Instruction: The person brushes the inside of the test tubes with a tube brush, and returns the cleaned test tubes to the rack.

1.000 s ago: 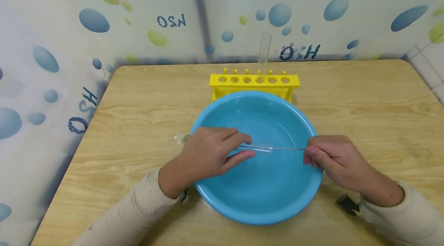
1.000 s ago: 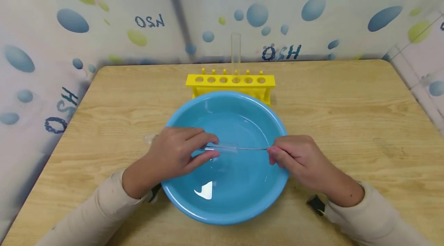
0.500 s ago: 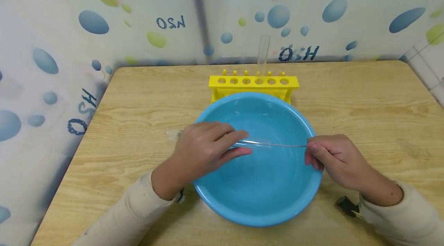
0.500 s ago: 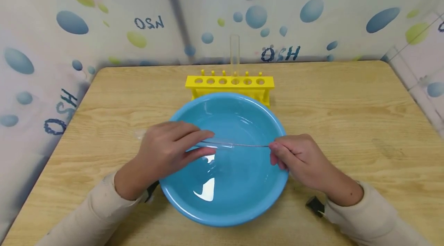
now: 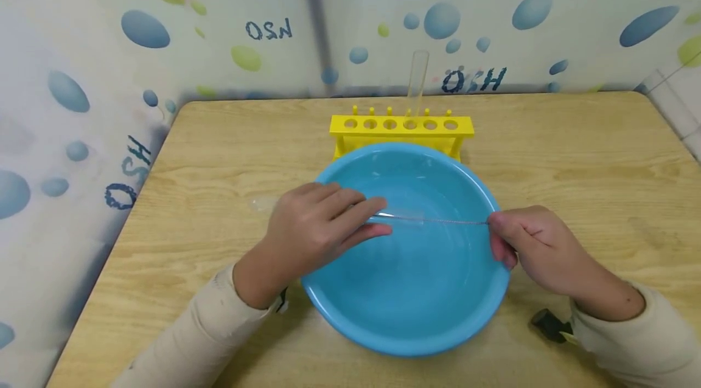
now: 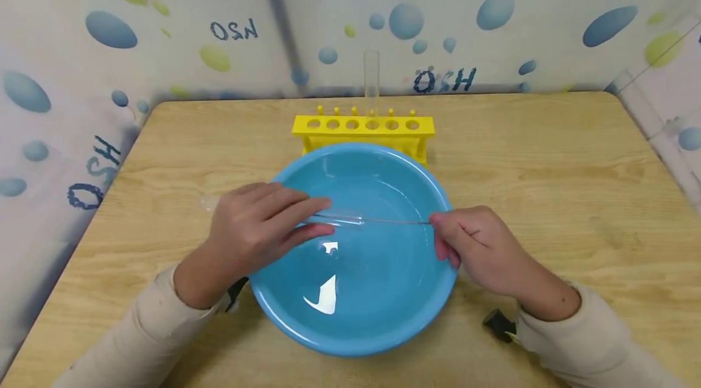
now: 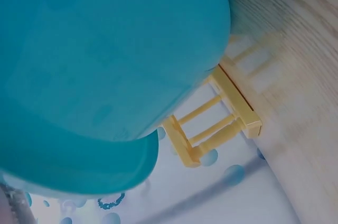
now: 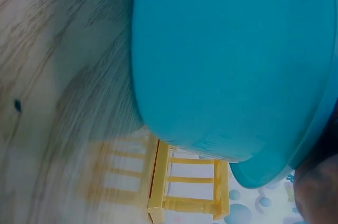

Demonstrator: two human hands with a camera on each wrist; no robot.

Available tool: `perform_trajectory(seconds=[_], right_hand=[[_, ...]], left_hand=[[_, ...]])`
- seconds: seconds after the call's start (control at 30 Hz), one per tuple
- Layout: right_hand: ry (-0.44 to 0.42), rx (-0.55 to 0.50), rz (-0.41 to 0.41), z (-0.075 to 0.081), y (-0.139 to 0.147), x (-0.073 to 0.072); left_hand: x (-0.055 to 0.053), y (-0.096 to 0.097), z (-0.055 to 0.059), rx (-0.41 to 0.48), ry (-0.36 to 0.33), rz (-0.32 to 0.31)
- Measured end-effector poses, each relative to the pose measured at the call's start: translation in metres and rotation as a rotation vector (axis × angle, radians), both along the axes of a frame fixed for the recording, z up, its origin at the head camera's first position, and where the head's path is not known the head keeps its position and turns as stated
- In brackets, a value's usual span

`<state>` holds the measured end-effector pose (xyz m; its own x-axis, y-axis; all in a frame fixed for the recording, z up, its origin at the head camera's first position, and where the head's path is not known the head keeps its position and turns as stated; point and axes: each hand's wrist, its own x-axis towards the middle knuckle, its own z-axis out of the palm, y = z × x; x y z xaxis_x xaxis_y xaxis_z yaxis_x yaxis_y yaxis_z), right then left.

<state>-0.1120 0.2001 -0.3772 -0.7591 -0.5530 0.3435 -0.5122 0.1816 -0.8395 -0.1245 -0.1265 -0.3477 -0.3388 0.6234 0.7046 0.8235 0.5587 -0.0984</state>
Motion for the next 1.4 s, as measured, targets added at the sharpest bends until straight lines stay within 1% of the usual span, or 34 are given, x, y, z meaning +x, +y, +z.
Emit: perform_trajectory(seconds=[0.13, 0.2, 0.3, 0.43, 0.6, 0.77, 0.9, 1.1, 1.23, 1.4], right_hand=[[-0.066, -0.054, 0.040, 0.000, 0.002, -0.001], [-0.090, -0.064, 0.048, -0.001, 0.003, -0.001], [-0.093, -0.049, 0.026, -0.001, 0.004, -0.001], [-0.077, -0.028, 0.003, 0.000, 0.004, -0.002], [-0.059, 0.012, 0.009, 0.003, 0.002, 0.001], [0.002, 0.031, -0.001, 0.003, 0.000, 0.003], [0.060, 0.072, -0.010, 0.001, -0.003, 0.004], [0.125, 0.092, -0.023, -0.003, -0.007, 0.005], [0.140, 0.112, -0.025, -0.003, -0.005, 0.004], [0.140, 0.104, -0.006, -0.003, -0.005, 0.005]], left_hand=[[-0.001, -0.001, 0.000, 0.026, 0.078, -0.015], [-0.002, -0.001, 0.000, 0.048, 0.119, -0.029], [-0.003, -0.002, -0.001, 0.070, 0.158, -0.037], [-0.003, -0.004, 0.002, 0.060, 0.141, -0.029], [-0.002, -0.006, 0.005, 0.025, 0.101, -0.022], [-0.002, -0.008, 0.008, -0.026, 0.017, -0.014], [-0.003, -0.012, 0.008, -0.050, -0.060, -0.019], [-0.001, -0.016, 0.009, -0.092, -0.212, -0.012], [0.002, -0.017, 0.010, -0.122, -0.305, 0.002], [0.002, -0.016, 0.005, -0.167, -0.398, 0.030]])
